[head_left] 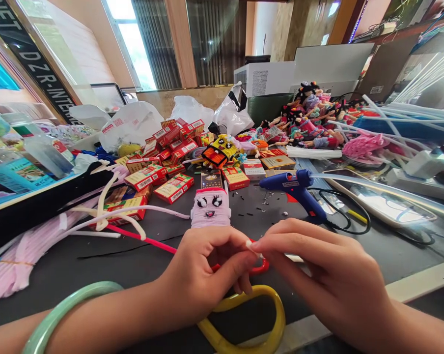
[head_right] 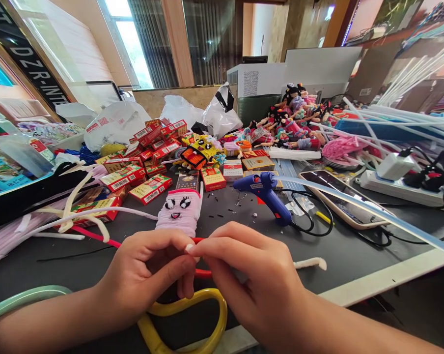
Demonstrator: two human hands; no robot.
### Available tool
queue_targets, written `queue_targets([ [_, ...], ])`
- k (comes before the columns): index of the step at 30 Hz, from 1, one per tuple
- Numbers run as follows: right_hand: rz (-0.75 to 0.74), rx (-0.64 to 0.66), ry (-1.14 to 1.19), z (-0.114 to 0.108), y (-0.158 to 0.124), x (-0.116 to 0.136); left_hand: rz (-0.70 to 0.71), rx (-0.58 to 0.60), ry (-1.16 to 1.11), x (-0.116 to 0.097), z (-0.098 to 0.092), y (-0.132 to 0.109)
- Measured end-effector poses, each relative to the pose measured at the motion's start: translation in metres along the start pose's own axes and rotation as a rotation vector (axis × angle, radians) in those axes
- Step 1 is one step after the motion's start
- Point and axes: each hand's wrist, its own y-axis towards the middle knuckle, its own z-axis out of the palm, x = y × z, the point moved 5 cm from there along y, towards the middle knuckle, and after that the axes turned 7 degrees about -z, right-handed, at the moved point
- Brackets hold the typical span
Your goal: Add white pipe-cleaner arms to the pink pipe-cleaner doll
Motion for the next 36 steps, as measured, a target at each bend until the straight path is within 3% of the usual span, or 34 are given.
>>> queue_targets([
  [14,0.002,0.082,-0.007,0.002,0.0,-0.001,0.023,0.016,0.154,-0.002,0.0,-0.001],
  [18,0.009,0.078,0.005,0.002,0.0,0.0,-0.03,0.019,0.164,-0.005,0.002,0.0],
  [28,0.139,0.088,0.048,0.003,0.001,-0.006,-0.068,-0.018,0.051,-0.001,0.0,-0.001],
  [33,0.226,0.005,-0.012,0.0,0.0,-0.013,-0.089,-0.089,-0.012,-0.005,-0.002,0.001],
  [36,0.28,0.045,-0.042,0.0,0.0,-0.018,-0.111,-0.135,-0.057,-0.007,-0.003,0.002],
])
